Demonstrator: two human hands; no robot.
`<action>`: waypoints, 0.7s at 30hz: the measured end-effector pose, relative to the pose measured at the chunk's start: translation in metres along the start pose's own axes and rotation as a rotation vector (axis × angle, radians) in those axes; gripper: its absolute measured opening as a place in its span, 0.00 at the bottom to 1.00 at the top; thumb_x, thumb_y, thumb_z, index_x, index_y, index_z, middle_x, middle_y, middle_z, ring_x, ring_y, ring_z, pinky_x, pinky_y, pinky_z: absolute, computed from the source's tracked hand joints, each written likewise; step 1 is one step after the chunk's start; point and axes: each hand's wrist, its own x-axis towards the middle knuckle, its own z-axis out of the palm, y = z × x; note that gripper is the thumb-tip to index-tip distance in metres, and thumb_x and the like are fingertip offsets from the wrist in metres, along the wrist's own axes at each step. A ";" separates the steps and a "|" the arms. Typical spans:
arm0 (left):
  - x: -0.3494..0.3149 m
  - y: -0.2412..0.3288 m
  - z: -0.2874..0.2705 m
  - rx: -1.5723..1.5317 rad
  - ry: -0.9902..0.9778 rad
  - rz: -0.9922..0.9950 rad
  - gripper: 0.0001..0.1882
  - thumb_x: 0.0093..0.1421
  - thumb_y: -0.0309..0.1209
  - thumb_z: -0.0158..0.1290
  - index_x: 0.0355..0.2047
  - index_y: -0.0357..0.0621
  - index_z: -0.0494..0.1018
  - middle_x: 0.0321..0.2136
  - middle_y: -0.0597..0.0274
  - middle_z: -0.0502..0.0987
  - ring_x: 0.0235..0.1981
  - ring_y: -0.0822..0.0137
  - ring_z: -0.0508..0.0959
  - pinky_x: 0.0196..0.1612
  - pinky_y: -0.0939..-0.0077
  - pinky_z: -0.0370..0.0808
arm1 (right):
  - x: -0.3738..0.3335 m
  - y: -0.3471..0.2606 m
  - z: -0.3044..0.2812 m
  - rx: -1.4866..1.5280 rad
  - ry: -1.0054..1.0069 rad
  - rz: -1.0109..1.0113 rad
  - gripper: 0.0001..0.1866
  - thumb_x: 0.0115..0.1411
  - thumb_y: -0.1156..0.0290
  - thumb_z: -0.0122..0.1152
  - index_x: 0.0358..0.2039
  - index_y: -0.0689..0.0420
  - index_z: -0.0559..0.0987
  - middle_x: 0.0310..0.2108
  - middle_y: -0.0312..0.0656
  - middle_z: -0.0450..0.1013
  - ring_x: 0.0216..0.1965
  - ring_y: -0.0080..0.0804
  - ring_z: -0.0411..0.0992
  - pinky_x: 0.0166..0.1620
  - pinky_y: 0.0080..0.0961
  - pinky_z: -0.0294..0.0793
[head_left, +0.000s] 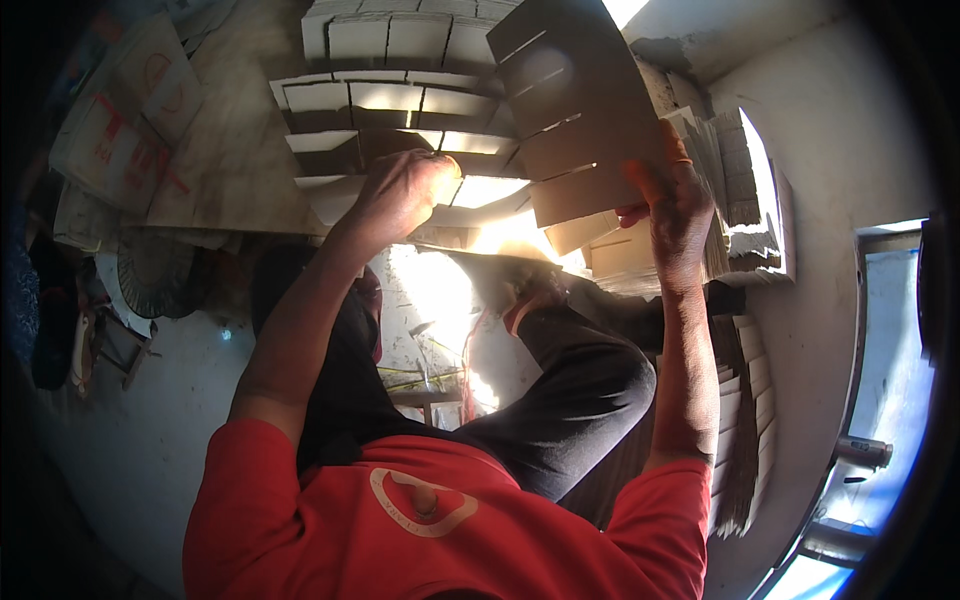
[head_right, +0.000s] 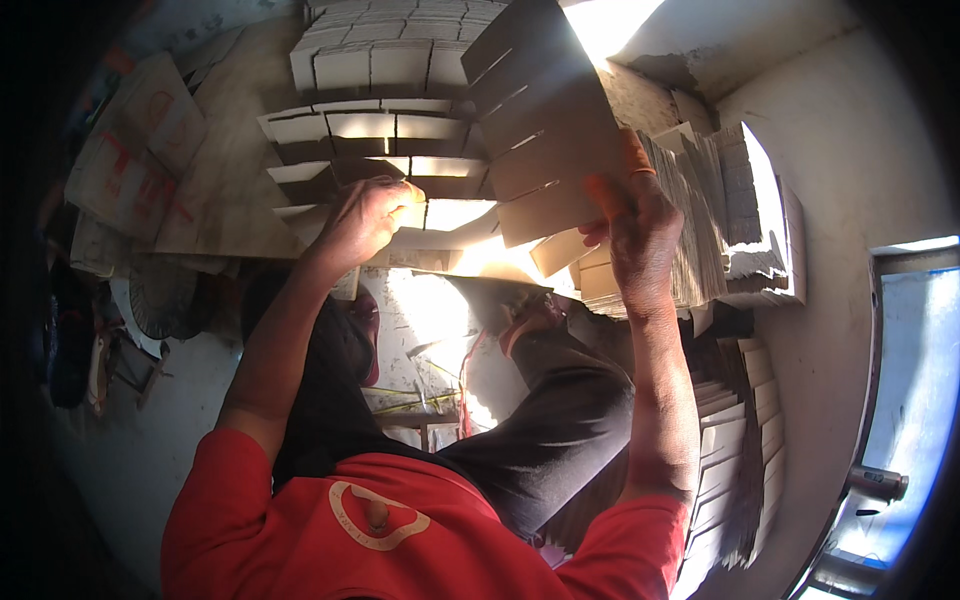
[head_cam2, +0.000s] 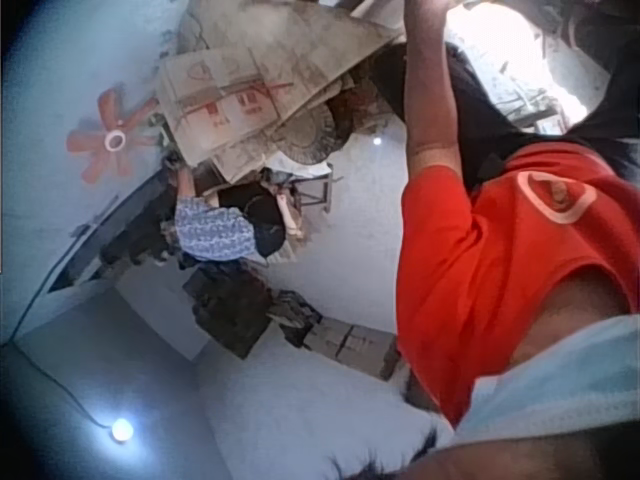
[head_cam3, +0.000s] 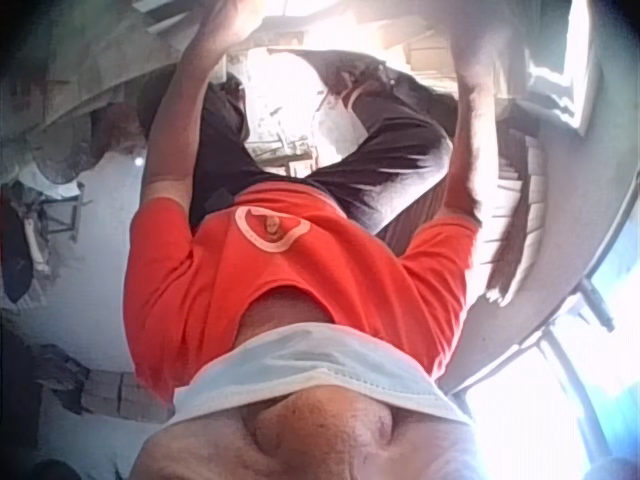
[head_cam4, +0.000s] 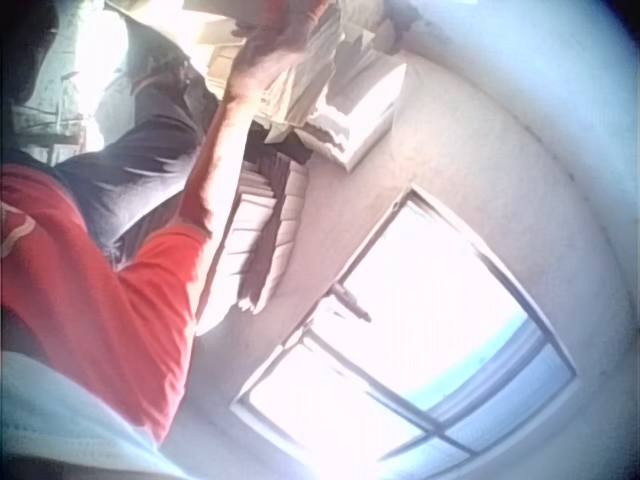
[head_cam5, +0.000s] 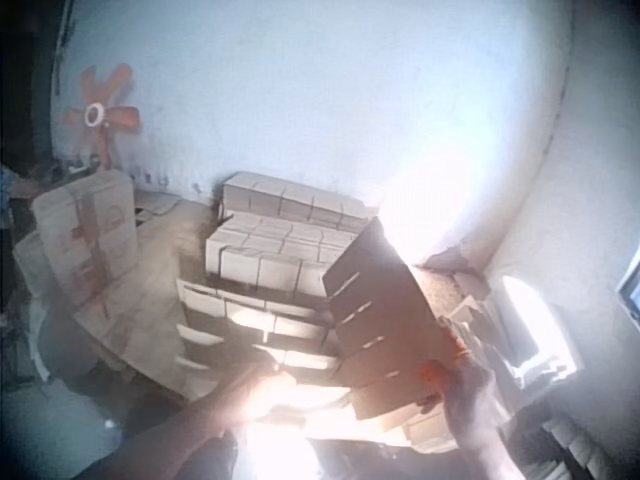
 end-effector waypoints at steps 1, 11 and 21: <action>0.000 0.001 -0.001 -0.013 -0.004 -0.008 0.08 0.52 0.22 0.51 0.33 0.39 0.75 0.30 0.53 0.77 0.34 0.55 0.78 0.37 0.67 0.74 | 0.000 0.002 -0.001 0.000 0.007 -0.022 0.27 0.60 0.75 0.56 0.60 0.56 0.64 0.33 0.39 0.77 0.21 0.18 0.72 0.21 0.16 0.74; 0.002 0.001 -0.010 -0.152 0.032 0.012 0.10 0.53 0.25 0.54 0.36 0.36 0.75 0.29 0.50 0.77 0.33 0.55 0.78 0.37 0.68 0.73 | -0.007 0.013 0.001 0.048 0.000 -0.056 0.26 0.60 0.77 0.55 0.59 0.56 0.65 0.35 0.39 0.77 0.22 0.18 0.73 0.22 0.15 0.74; 0.085 -0.055 -0.029 0.361 0.089 0.063 0.12 0.49 0.22 0.56 0.35 0.36 0.74 0.29 0.47 0.75 0.38 0.50 0.74 0.41 0.61 0.71 | -0.009 0.014 0.015 -0.021 -0.168 0.081 0.27 0.61 0.76 0.54 0.61 0.51 0.64 0.27 0.36 0.76 0.18 0.15 0.68 0.22 0.14 0.72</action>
